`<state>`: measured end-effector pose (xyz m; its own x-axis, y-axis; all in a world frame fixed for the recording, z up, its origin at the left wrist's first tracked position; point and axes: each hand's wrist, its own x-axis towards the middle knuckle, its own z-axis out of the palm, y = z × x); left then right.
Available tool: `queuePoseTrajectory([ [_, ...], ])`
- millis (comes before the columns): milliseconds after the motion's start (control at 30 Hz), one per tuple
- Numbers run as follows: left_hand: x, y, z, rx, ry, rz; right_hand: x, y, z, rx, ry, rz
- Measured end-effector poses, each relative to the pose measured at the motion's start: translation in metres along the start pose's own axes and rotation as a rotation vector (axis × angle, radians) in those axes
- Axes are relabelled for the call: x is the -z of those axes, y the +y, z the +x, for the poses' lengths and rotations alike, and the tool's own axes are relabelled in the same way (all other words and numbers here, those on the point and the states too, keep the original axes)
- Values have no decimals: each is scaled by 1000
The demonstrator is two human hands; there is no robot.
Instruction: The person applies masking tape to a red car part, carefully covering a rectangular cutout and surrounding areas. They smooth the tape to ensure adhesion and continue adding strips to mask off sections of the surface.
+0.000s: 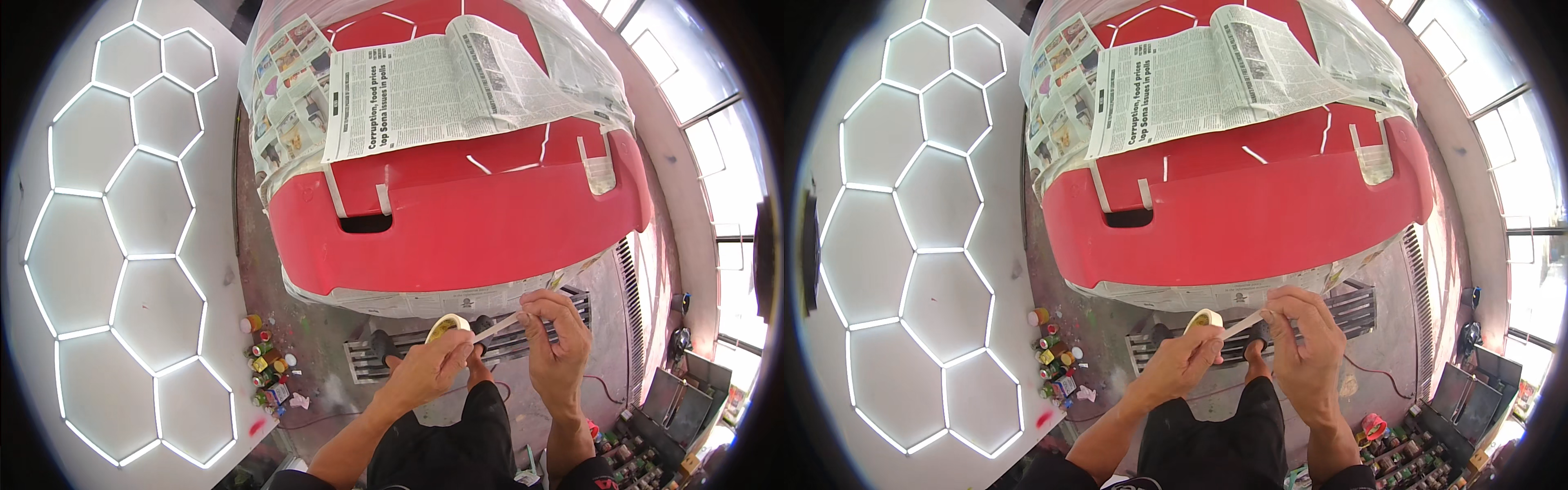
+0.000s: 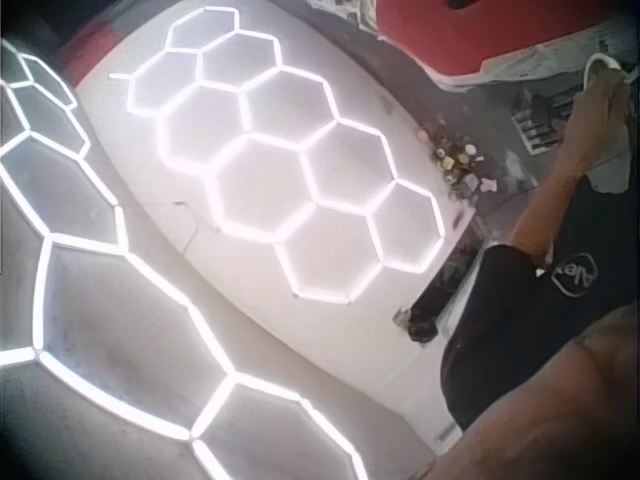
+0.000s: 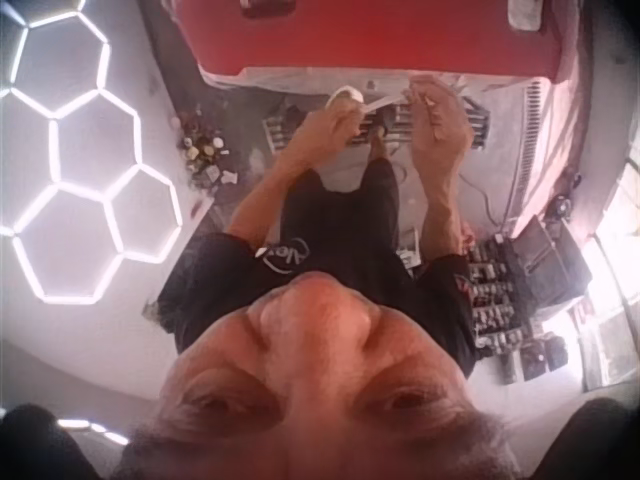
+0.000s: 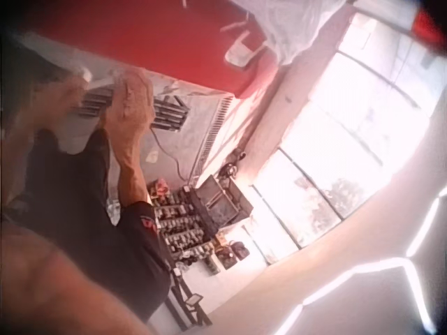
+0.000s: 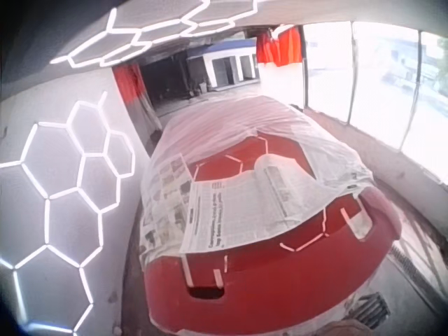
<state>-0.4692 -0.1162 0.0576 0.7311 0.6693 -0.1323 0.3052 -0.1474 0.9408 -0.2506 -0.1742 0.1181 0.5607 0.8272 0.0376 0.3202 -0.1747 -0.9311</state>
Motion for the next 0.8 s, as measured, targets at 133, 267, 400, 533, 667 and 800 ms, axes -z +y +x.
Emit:
queuePoseTrajectory([
  [133,12,47,28,-750,156,445,33,79,29,-329,436,378],
  [267,120,-3,136,-653,550,795,40,98,13,-311,398,345],
  [400,259,-72,243,-326,696,961,14,92,-6,-382,317,541],
  [533,304,-125,296,-159,671,953,-18,84,-14,-444,314,652],
  [667,320,-149,290,174,448,872,-63,76,1,-488,186,588],
  [800,286,-146,239,-252,762,918,-105,53,33,-483,44,532],
])
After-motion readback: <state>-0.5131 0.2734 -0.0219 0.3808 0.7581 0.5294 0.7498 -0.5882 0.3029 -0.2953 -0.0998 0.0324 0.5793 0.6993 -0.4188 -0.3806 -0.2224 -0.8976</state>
